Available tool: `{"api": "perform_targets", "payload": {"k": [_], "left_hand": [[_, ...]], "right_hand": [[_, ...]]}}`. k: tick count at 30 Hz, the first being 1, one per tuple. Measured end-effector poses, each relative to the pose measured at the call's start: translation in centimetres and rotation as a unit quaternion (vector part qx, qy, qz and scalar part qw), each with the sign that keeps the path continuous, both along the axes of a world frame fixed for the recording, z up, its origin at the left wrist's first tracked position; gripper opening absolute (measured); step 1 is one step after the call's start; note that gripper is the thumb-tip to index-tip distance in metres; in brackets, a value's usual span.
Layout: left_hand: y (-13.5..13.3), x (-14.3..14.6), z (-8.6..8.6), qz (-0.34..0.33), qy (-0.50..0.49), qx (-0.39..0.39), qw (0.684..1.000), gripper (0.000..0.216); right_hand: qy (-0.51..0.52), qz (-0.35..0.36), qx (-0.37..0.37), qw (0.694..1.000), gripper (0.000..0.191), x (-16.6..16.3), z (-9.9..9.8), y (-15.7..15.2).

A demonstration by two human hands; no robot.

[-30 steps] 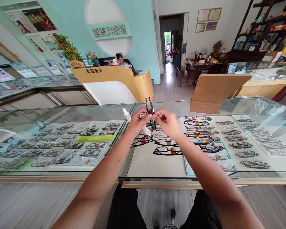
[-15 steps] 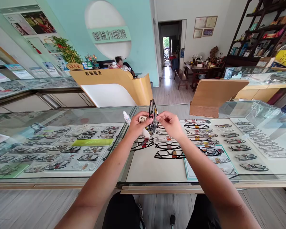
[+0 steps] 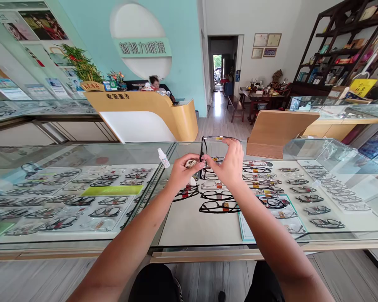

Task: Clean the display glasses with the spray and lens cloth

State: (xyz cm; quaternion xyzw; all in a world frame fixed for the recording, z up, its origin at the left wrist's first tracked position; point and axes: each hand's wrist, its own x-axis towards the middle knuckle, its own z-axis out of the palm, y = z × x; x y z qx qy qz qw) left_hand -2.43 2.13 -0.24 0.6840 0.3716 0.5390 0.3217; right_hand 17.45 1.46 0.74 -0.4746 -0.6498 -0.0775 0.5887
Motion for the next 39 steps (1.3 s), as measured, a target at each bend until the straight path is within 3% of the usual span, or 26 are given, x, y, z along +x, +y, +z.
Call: {"api": "perform_targets", "payload": {"k": [9,15,24,26,29,32,39], "left_hand": [[0.1,0.2,-0.7,0.003,-0.015,-0.014,1.000,0.037],[0.7,-0.2,-1.0,0.026,-0.069,-0.025,0.997,0.039],[1.4,-0.6,-0.6,0.070,-0.140,-0.008,0.988,0.039],[1.1,-0.5,-0.5,0.063,-0.119,0.000,0.991,0.039],[0.6,-0.3,-0.4,0.066,-0.060,0.061,0.994,0.035],[0.2,-0.1,-0.5,0.056,-0.022,0.120,0.991,0.028],[-0.2,0.1,-0.8,0.047,0.029,0.137,0.989,0.029]], "right_hand": [[-0.065,-0.014,-0.015,0.998,0.057,0.0,0.1,-0.3],[-0.106,-0.004,-0.040,0.994,0.069,0.3,0.3,-0.3],[-0.130,-0.006,-0.116,0.985,0.057,0.0,-0.1,-0.2],[-0.111,0.025,-0.123,0.986,0.045,-0.2,-0.1,-0.4],[-0.036,0.152,-0.141,0.978,0.022,-0.7,0.2,-0.7],[0.051,0.261,-0.174,0.948,0.021,-1.3,0.1,-1.0],[0.181,0.308,-0.218,0.908,0.019,-2.3,-1.2,-0.5]]}}
